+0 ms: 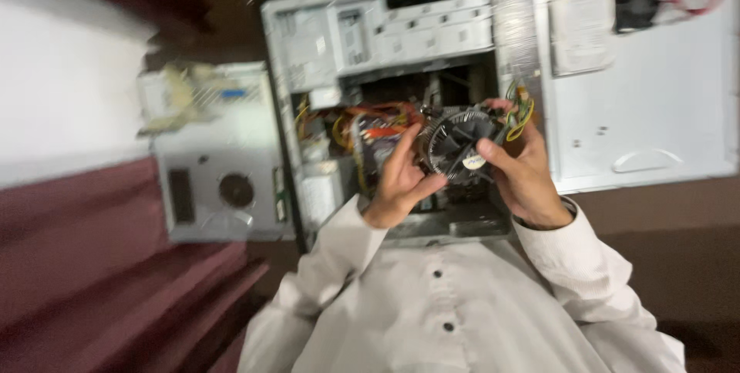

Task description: The person removes a cooling fan, a hard drive, and various cables from a computer case by hand and using a screwdriver, then handles another cooling fan with a heatsink.

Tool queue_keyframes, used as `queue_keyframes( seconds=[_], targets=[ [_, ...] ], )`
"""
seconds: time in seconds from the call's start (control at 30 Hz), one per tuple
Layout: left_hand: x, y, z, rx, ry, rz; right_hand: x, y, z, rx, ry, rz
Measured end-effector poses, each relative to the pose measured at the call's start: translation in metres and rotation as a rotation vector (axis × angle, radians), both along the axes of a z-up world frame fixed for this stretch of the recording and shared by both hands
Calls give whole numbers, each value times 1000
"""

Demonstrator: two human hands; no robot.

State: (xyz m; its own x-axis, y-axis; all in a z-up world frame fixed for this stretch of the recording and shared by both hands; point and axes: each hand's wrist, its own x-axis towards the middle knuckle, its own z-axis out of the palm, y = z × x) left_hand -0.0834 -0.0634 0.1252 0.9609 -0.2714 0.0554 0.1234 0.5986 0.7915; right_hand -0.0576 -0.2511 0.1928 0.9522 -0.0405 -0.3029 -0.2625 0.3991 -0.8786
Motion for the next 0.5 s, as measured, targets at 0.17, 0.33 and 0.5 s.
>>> queue_keyframes(
  seconds=[0.17,0.33,0.5],
  targets=[
    [15,23,-2,-57,33,36,4,6,6,44,-74,75],
    [9,23,31,-64,21,76,-3,3,14,46,-222,58],
    [10,29,81,76,-96,-4,-9,-7,10,-101,-279,74]
  ],
)
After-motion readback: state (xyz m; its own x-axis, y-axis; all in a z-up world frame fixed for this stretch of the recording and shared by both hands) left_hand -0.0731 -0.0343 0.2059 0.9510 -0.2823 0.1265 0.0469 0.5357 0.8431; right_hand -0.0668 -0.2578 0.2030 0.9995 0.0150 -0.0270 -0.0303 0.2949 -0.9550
